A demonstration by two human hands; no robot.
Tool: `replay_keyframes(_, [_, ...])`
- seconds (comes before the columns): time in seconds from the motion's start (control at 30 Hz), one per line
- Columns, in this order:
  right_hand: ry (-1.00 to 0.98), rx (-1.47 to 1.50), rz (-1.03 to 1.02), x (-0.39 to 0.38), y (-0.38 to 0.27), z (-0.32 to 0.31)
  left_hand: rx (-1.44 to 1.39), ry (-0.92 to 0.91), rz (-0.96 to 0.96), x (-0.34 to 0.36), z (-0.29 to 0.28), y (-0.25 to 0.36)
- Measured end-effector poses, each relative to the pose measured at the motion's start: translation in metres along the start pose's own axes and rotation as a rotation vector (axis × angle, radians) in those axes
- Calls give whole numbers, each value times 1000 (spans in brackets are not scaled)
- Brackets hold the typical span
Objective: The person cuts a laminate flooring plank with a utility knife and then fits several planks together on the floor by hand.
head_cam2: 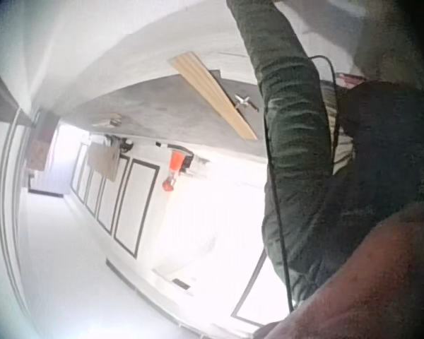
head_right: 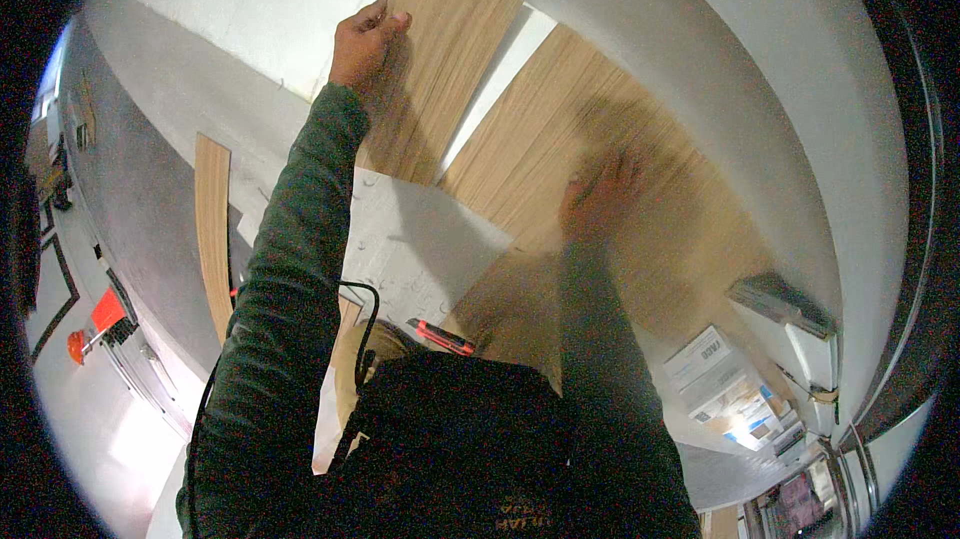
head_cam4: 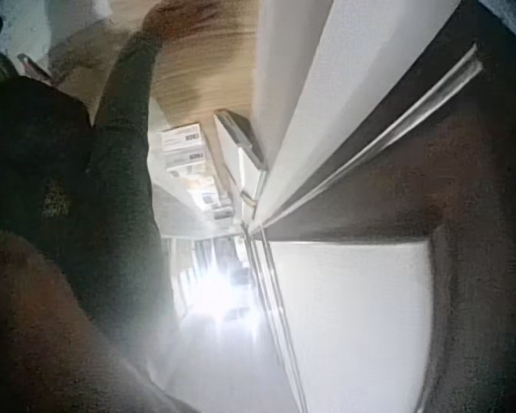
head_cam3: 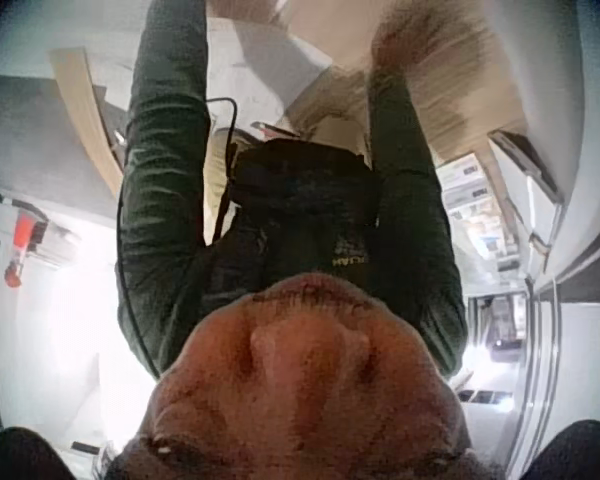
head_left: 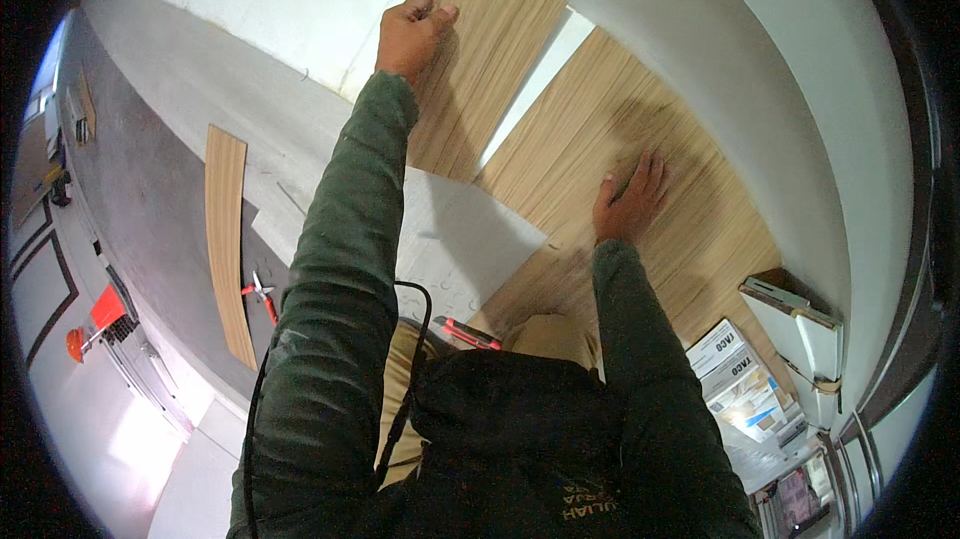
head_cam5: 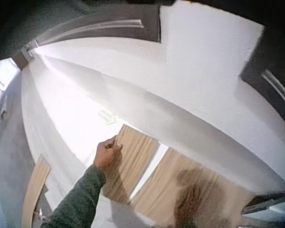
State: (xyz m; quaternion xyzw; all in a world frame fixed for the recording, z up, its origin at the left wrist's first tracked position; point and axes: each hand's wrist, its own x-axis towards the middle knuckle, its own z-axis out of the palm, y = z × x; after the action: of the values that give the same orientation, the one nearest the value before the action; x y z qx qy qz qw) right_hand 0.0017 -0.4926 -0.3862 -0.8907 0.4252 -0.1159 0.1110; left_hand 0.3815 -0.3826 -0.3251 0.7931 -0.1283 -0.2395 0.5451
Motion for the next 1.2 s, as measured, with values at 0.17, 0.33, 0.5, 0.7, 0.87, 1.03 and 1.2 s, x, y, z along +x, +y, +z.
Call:
replay_keyframes(0.17, [13,-7,20,0,5,-3,9,-132,-135,17,42,-10])
replay_keyframes(0.33, [-71,-57,78,4,-5,-9,75,-135,-149,20,56,-19])
replay_keyframes(0.5, [-45,-18,40,3,-2,-7,498,81,87,4,72,-22])
replay_keyframes(0.7, [-22,-10,17,1,2,-4,674,228,127,-10,98,-24])
replay_keyframes(0.87, [-55,-36,44,4,-3,-5,884,312,191,-39,108,-24])
replay_keyframes(1.03, [-38,-7,-18,5,-1,-6,937,279,-42,-103,85,-47])
replay_keyframes(1.2, [-53,-8,-3,4,-9,-11,1033,216,-5,-118,89,-61])
